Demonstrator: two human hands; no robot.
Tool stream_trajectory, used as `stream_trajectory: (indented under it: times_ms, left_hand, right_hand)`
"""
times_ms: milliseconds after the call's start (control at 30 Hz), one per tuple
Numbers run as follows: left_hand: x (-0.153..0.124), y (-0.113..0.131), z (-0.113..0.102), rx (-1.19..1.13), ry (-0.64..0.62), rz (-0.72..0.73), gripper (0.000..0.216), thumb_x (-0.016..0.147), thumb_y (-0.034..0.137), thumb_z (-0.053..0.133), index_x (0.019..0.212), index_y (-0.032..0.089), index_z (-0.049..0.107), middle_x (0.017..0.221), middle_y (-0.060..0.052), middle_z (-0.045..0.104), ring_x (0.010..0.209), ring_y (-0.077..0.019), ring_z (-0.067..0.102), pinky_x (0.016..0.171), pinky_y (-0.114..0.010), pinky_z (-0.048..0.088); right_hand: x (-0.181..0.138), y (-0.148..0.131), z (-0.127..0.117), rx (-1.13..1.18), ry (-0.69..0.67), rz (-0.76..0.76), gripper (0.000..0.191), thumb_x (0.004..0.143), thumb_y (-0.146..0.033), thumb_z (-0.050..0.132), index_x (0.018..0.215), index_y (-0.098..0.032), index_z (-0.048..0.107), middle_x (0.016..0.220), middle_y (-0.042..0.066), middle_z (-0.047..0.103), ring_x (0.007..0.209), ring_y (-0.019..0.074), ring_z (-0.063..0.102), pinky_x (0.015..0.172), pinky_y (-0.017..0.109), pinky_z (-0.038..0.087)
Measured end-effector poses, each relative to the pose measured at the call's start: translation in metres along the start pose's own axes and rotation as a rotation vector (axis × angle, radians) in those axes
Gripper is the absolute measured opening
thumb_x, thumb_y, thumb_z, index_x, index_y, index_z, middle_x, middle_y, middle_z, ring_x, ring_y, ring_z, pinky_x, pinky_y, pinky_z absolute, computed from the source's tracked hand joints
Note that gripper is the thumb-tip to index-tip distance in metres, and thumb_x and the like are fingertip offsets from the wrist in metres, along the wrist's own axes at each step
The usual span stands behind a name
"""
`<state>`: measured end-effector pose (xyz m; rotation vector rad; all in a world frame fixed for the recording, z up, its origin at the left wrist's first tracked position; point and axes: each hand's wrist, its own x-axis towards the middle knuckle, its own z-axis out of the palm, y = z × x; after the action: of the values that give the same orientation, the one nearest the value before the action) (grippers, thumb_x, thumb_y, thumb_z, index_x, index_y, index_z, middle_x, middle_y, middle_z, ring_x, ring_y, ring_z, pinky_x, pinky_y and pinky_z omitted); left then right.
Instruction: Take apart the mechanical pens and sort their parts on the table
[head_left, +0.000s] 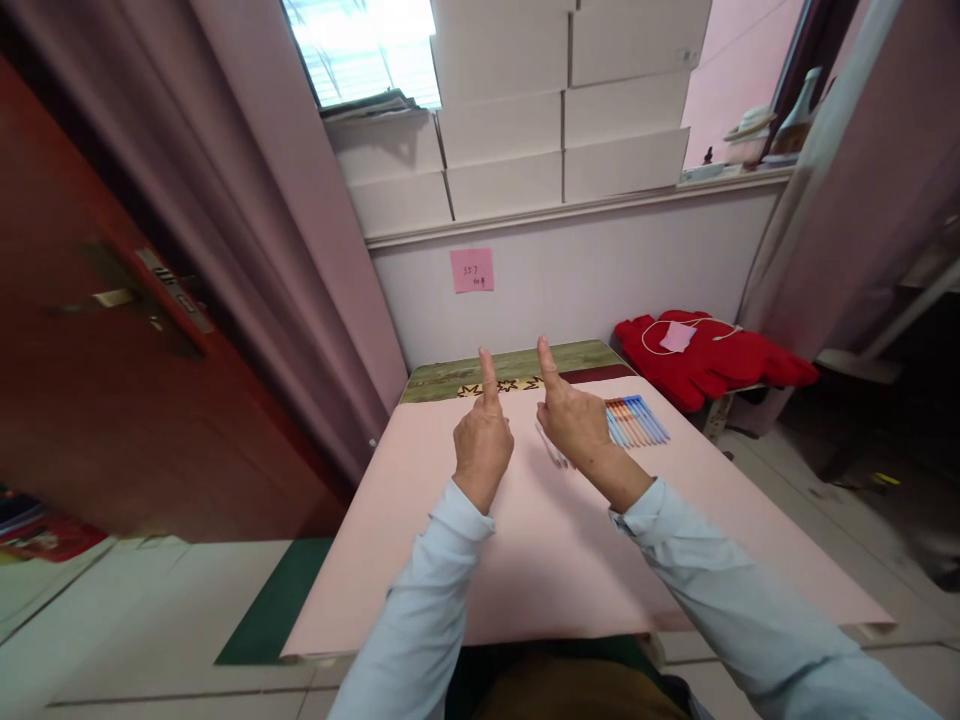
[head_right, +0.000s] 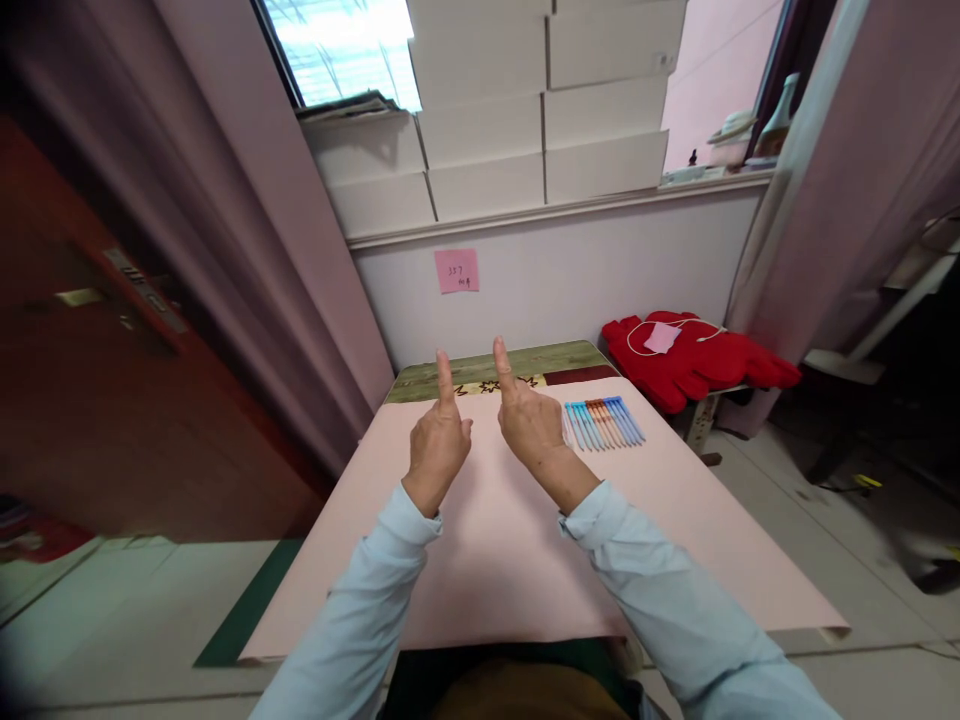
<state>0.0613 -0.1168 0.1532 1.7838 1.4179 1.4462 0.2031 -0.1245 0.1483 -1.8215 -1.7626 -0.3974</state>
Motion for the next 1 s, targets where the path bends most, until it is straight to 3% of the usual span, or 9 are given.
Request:
stream_trajectory:
  times_ms: [133, 233, 300, 367, 467, 533, 633, 833, 1000]
  left_hand:
    - [-0.001, -0.001, -0.003, 0.021, 0.001, 0.018, 0.08, 0.064, 0.004, 0.071, 0.14, 0.021, 0.051, 0.081, -0.004, 0.066, 0.078, -0.0221, 0.061, 0.074, -0.027, 0.044]
    - [-0.002, -0.016, -0.006, 0.02, -0.061, 0.007, 0.079, 0.065, 0.01, 0.074, 0.14, 0.021, 0.051, 0.075, -0.001, 0.065, 0.075, -0.0211, 0.06, 0.074, -0.028, 0.044]
    - [-0.007, -0.04, -0.009, 0.073, -0.165, 0.004, 0.072, 0.068, 0.017, 0.074, 0.137, 0.022, 0.054, 0.073, 0.0, 0.064, 0.071, -0.0193, 0.06, 0.074, -0.028, 0.045]
    - [-0.015, -0.073, -0.013, 0.144, -0.228, -0.036, 0.049, 0.071, 0.023, 0.072, 0.12, 0.019, 0.065, 0.078, -0.002, 0.067, 0.07, -0.0187, 0.061, 0.073, -0.03, 0.046]
    - [-0.033, -0.122, -0.014, 0.238, -0.217, -0.087, 0.023, 0.072, 0.025, 0.068, 0.094, 0.018, 0.071, 0.081, -0.005, 0.069, 0.071, -0.0198, 0.062, 0.075, -0.034, 0.049]
    - [-0.045, -0.144, -0.01, 0.193, -0.193, -0.134, 0.022, 0.072, 0.027, 0.066, 0.092, 0.018, 0.07, 0.08, -0.005, 0.069, 0.072, -0.0207, 0.063, 0.075, -0.034, 0.05]
    - [-0.058, -0.155, 0.004, 0.068, -0.171, -0.197, 0.029, 0.073, 0.028, 0.064, 0.099, 0.017, 0.069, 0.081, -0.004, 0.068, 0.071, -0.019, 0.064, 0.073, -0.033, 0.051]
    - [-0.06, -0.15, 0.038, -0.25, -0.28, -0.421, 0.049, 0.072, 0.033, 0.072, 0.116, 0.014, 0.06, 0.097, -0.008, 0.066, 0.071, -0.0135, 0.063, 0.066, -0.027, 0.052]
    - [-0.047, -0.142, 0.072, -0.497, -0.347, -0.639, 0.053, 0.076, 0.034, 0.073, 0.12, 0.012, 0.054, 0.118, -0.018, 0.061, 0.096, -0.0178, 0.065, 0.081, -0.03, 0.053]
  right_hand:
    - [0.0, -0.003, -0.002, -0.001, -0.033, 0.003, 0.089, 0.086, -0.016, 0.051, 0.161, -0.019, 0.001, 0.086, 0.008, 0.073, 0.064, 0.0188, 0.064, 0.067, 0.03, 0.05]
    - [0.002, 0.017, 0.004, 0.071, -0.089, 0.049, 0.082, 0.09, -0.027, 0.054, 0.16, -0.02, 0.013, 0.086, 0.006, 0.074, 0.071, 0.0205, 0.066, 0.072, 0.031, 0.049]
    - [0.003, 0.045, 0.017, 0.15, -0.118, 0.148, 0.07, 0.092, -0.035, 0.054, 0.156, -0.02, 0.03, 0.095, 0.007, 0.075, 0.083, 0.0208, 0.068, 0.076, 0.029, 0.047]
    - [0.0, 0.078, 0.034, 0.182, -0.204, 0.295, 0.05, 0.095, -0.038, 0.048, 0.141, -0.019, 0.055, 0.107, 0.009, 0.074, 0.097, 0.0208, 0.067, 0.079, 0.026, 0.045]
    - [-0.008, 0.118, 0.062, 0.142, -0.37, 0.408, 0.038, 0.096, -0.031, 0.043, 0.11, -0.015, 0.074, 0.102, 0.011, 0.076, 0.094, 0.0205, 0.068, 0.075, 0.024, 0.043]
    - [-0.012, 0.129, 0.079, 0.125, -0.419, 0.422, 0.036, 0.094, -0.027, 0.044, 0.107, -0.017, 0.075, 0.102, 0.009, 0.076, 0.093, 0.0192, 0.068, 0.074, 0.023, 0.042]
    - [-0.012, 0.13, 0.102, 0.08, -0.466, 0.442, 0.036, 0.093, -0.021, 0.044, 0.112, -0.017, 0.074, 0.109, 0.011, 0.075, 0.099, 0.0185, 0.068, 0.077, 0.022, 0.042]
    - [-0.007, 0.123, 0.127, -0.032, -0.544, 0.452, 0.036, 0.096, -0.024, 0.045, 0.12, -0.012, 0.068, 0.111, 0.019, 0.073, 0.104, 0.0221, 0.068, 0.082, 0.026, 0.044]
    - [-0.002, 0.123, 0.133, -0.121, -0.608, 0.396, 0.045, 0.097, -0.042, 0.048, 0.116, -0.007, 0.069, 0.113, 0.024, 0.07, 0.109, 0.0293, 0.067, 0.087, 0.033, 0.047]
